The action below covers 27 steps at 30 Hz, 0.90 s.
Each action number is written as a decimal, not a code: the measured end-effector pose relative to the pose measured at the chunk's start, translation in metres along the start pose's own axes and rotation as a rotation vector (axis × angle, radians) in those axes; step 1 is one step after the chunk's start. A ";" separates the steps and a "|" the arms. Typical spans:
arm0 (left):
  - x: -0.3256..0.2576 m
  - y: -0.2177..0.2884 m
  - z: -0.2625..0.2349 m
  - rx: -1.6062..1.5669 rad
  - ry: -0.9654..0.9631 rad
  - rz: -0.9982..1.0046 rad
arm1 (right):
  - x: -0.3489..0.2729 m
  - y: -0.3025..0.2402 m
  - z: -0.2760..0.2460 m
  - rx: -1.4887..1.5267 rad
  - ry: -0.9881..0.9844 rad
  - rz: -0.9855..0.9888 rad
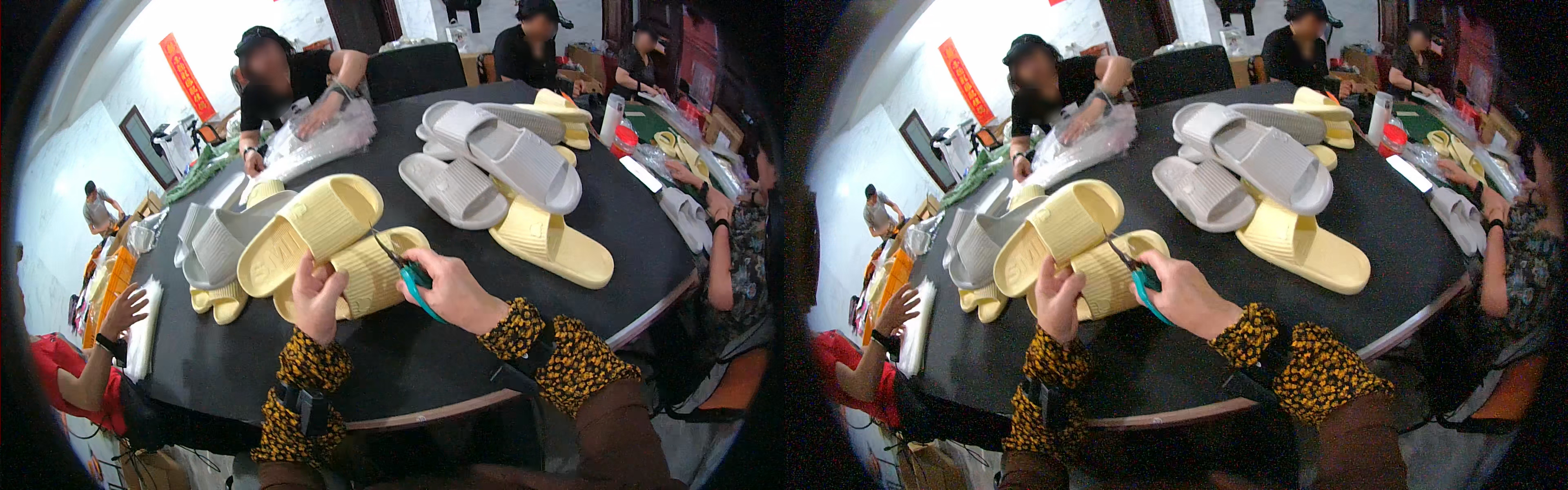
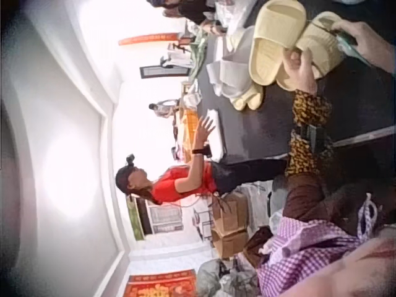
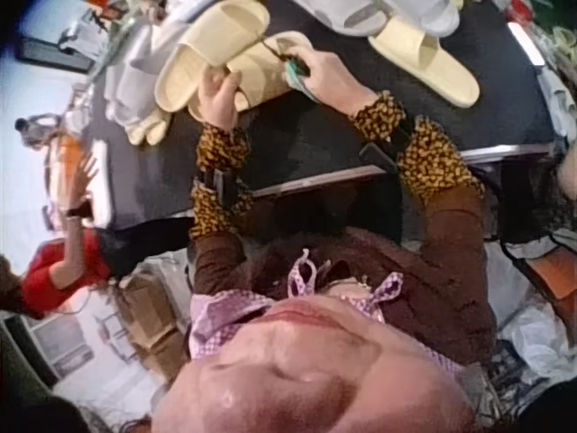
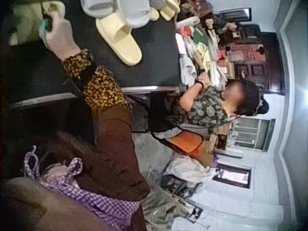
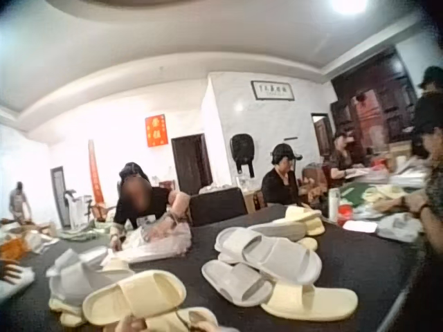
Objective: Using scissors to trim excess material and threads from foam sandals at a factory workstation.
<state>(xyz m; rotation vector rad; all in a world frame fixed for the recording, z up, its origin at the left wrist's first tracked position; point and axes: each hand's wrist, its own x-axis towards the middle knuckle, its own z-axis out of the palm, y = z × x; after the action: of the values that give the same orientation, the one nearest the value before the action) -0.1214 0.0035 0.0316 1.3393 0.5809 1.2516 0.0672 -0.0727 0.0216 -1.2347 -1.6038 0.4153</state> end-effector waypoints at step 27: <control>-0.003 -0.003 -0.001 0.011 -0.118 0.001 | 0.003 -0.002 -0.008 -0.104 0.086 0.015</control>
<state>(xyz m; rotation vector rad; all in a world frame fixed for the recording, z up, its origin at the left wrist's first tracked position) -0.1219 0.0016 0.0273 1.4124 0.5049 1.1632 0.0734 -0.0737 0.0281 -1.3265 -1.5600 0.2875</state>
